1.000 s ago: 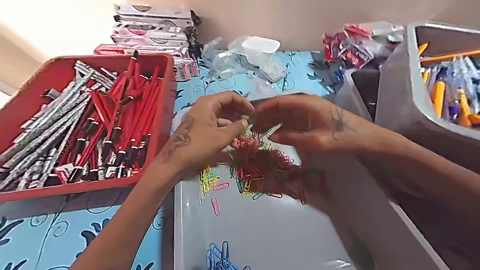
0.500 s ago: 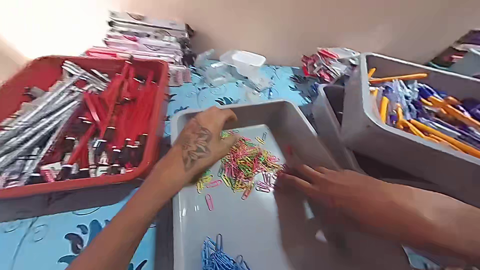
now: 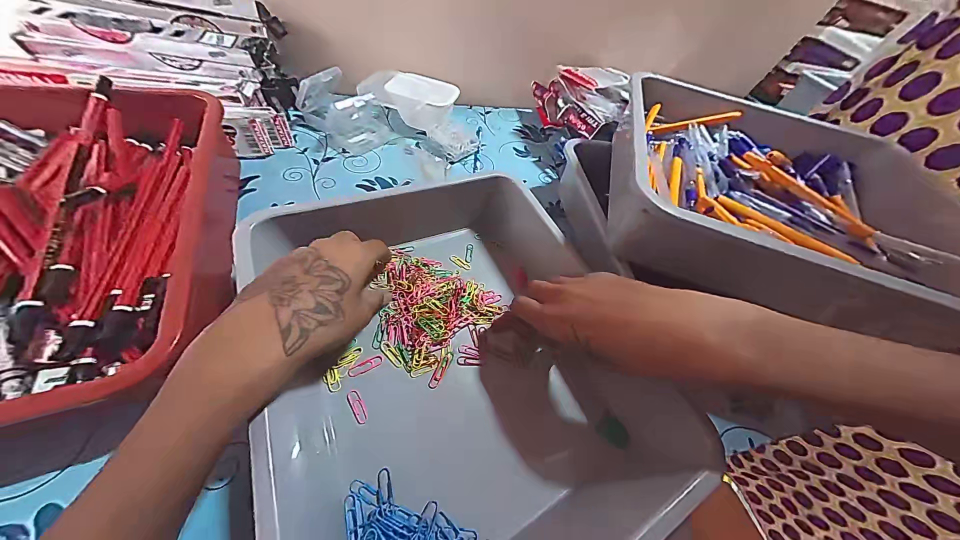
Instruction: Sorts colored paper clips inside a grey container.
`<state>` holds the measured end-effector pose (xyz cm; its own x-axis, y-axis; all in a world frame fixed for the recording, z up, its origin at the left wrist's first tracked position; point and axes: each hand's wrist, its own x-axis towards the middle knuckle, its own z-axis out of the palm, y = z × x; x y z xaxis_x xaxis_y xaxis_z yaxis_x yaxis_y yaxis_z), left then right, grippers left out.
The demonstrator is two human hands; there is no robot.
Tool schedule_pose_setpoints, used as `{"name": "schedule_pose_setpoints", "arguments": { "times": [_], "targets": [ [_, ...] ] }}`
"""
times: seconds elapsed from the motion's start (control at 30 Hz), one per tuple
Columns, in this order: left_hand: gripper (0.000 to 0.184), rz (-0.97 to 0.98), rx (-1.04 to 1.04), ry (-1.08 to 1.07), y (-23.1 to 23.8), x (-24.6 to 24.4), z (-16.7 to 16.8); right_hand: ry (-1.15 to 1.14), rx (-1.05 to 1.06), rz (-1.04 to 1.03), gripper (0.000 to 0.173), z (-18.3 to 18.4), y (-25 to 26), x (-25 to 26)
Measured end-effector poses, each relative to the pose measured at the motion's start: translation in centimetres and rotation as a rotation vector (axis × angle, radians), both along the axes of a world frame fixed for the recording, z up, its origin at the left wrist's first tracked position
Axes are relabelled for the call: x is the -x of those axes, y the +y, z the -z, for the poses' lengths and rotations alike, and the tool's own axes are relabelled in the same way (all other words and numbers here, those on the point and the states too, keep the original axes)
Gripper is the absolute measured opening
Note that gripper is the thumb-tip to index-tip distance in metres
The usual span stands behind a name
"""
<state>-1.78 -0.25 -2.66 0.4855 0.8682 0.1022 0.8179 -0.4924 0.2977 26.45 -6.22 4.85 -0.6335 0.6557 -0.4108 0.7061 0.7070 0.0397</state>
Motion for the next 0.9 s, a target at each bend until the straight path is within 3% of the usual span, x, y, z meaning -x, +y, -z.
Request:
{"name": "schedule_pose_setpoints", "arguments": {
  "times": [0.13, 0.23, 0.33, 0.4, 0.5, 0.6, 0.77, 0.8, 0.9],
  "targets": [
    [0.034, 0.207, -0.107, -0.109, -0.3, -0.6, -0.3, 0.162, -0.127, -0.154, 0.005, 0.3, 0.6, -1.2],
    [0.037, 0.434, -0.142, -0.247, -1.0, -1.8, -0.3, 0.232, -0.138, -0.210, 0.010, 1.4, -0.7, -1.5],
    [0.037, 0.549, 0.036, -0.148, -2.3, -2.2, 0.1, 0.281, -0.237, -0.282, 0.014, 2.9, -2.2, -2.0],
    [0.031, 0.501, 0.144, -0.034, -2.9, -2.2, -0.4, 0.280, -0.286, -0.309, 0.016, 3.1, -3.3, -2.4],
    [0.022, 0.403, 0.125, 0.024, -3.1, -2.1, -1.0, 0.254, -0.222, -0.305, 0.011, 2.5, -4.3, -3.3],
    [0.030, 0.300, -0.076, -0.056, -2.6, -1.7, -1.0, 0.241, -0.077, -0.271, 0.016, 1.4, -3.8, -3.4],
    [0.028, 0.013, -0.310, -0.279, -0.5, 0.2, -3.1, 0.347, -0.174, -0.146, 0.020, 1.0, 0.0, -0.8],
    [0.028, -0.041, -0.328, -0.309, -0.2, 0.6, -3.4, 0.319, -0.163, -0.098, 0.024, 0.7, 1.1, 0.2],
    [0.026, -0.235, -0.319, -0.379, 0.1, 0.8, -3.8, 0.233, -0.024, 0.072, 0.062, 0.3, 4.1, 3.9]
  ]
}}
